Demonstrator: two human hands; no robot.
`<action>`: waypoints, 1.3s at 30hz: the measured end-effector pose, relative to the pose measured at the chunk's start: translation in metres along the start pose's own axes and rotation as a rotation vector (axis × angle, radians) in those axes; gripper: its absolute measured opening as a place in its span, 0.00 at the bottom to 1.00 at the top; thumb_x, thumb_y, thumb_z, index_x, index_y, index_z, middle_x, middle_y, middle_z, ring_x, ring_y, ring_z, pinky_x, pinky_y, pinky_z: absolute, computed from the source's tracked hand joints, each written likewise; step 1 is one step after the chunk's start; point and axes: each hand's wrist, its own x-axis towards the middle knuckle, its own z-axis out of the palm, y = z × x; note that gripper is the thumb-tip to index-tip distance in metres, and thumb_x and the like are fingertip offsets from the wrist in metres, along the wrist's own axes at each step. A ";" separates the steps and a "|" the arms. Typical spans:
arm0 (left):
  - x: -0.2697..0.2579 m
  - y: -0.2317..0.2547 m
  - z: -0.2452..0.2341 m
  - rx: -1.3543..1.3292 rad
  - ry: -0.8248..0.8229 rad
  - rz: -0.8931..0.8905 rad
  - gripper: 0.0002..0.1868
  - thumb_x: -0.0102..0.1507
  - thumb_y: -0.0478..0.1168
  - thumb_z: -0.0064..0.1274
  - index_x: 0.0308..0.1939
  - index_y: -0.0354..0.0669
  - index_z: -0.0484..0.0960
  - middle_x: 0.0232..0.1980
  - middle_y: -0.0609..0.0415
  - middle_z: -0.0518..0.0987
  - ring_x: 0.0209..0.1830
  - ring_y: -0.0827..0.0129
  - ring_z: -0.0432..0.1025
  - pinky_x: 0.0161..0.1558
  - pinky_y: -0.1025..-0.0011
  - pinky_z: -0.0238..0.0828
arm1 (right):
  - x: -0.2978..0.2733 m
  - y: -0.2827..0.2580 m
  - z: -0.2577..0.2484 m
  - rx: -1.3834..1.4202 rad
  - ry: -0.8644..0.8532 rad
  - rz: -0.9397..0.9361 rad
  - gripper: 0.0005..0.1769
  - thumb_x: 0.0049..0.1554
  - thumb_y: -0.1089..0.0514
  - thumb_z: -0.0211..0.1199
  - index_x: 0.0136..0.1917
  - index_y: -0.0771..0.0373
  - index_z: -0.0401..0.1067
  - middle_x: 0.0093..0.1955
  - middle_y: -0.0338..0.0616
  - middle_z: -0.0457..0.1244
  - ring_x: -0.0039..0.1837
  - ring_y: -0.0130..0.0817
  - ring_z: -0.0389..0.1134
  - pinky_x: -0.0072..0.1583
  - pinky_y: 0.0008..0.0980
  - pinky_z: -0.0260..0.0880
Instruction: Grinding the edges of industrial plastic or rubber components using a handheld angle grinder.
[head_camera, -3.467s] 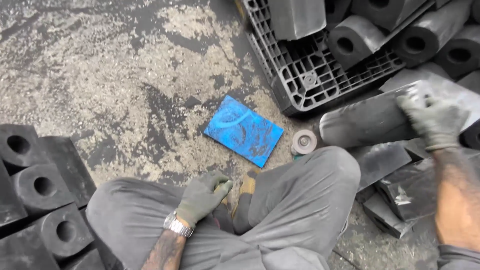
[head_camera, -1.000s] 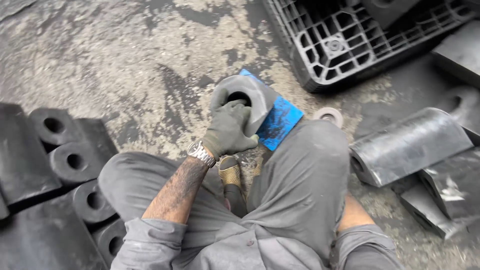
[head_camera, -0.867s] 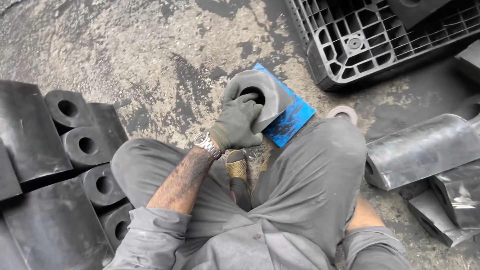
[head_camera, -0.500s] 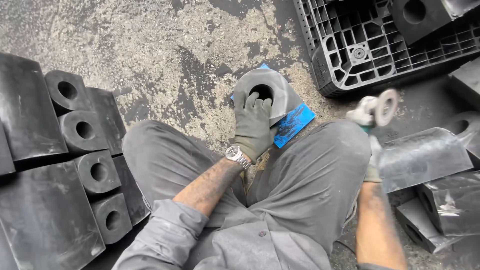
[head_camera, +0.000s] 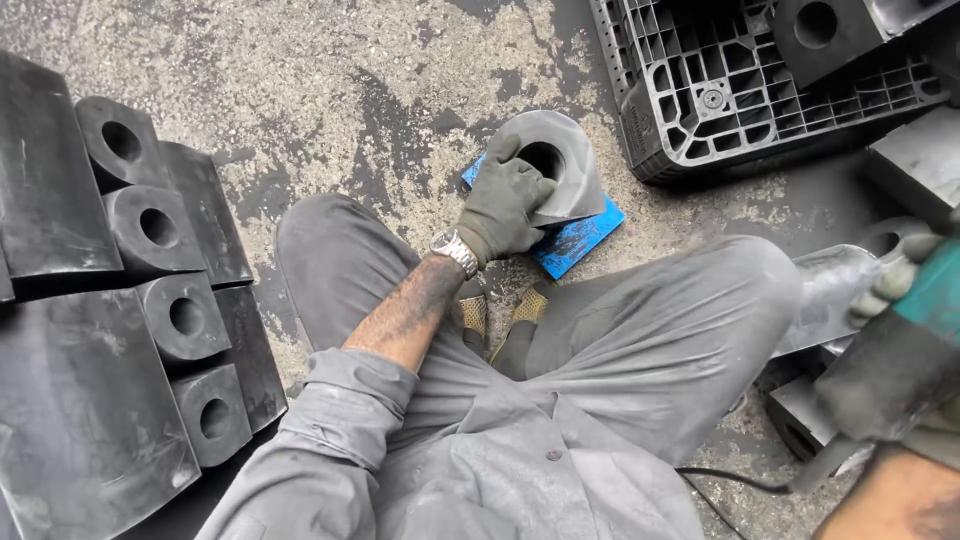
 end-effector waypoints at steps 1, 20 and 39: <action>0.000 -0.003 0.000 -0.047 0.025 0.062 0.16 0.47 0.49 0.63 0.38 0.52 0.85 0.32 0.59 0.80 0.44 0.65 0.76 0.76 0.54 0.42 | -0.009 0.004 0.027 0.043 -0.022 0.002 0.33 0.61 0.49 0.70 0.67 0.74 0.63 0.56 0.54 0.64 0.55 0.40 0.68 0.62 0.40 0.71; -0.039 0.043 -0.015 -0.032 0.423 0.018 0.27 0.44 0.48 0.60 0.48 0.49 0.84 0.46 0.55 0.83 0.53 0.60 0.76 0.69 0.56 0.54 | -0.054 0.153 0.192 0.485 -0.225 0.261 0.46 0.55 0.38 0.75 0.62 0.84 0.64 0.47 0.58 0.63 0.47 0.42 0.66 0.52 0.40 0.70; -0.113 0.173 -0.066 -1.170 -0.220 -0.367 0.47 0.53 0.71 0.55 0.62 0.36 0.77 0.48 0.39 0.83 0.48 0.49 0.80 0.52 0.60 0.75 | -0.044 0.108 0.218 -0.160 0.209 0.256 0.28 0.59 0.53 0.61 0.66 0.73 0.64 0.54 0.53 0.68 0.52 0.42 0.73 0.53 0.39 0.76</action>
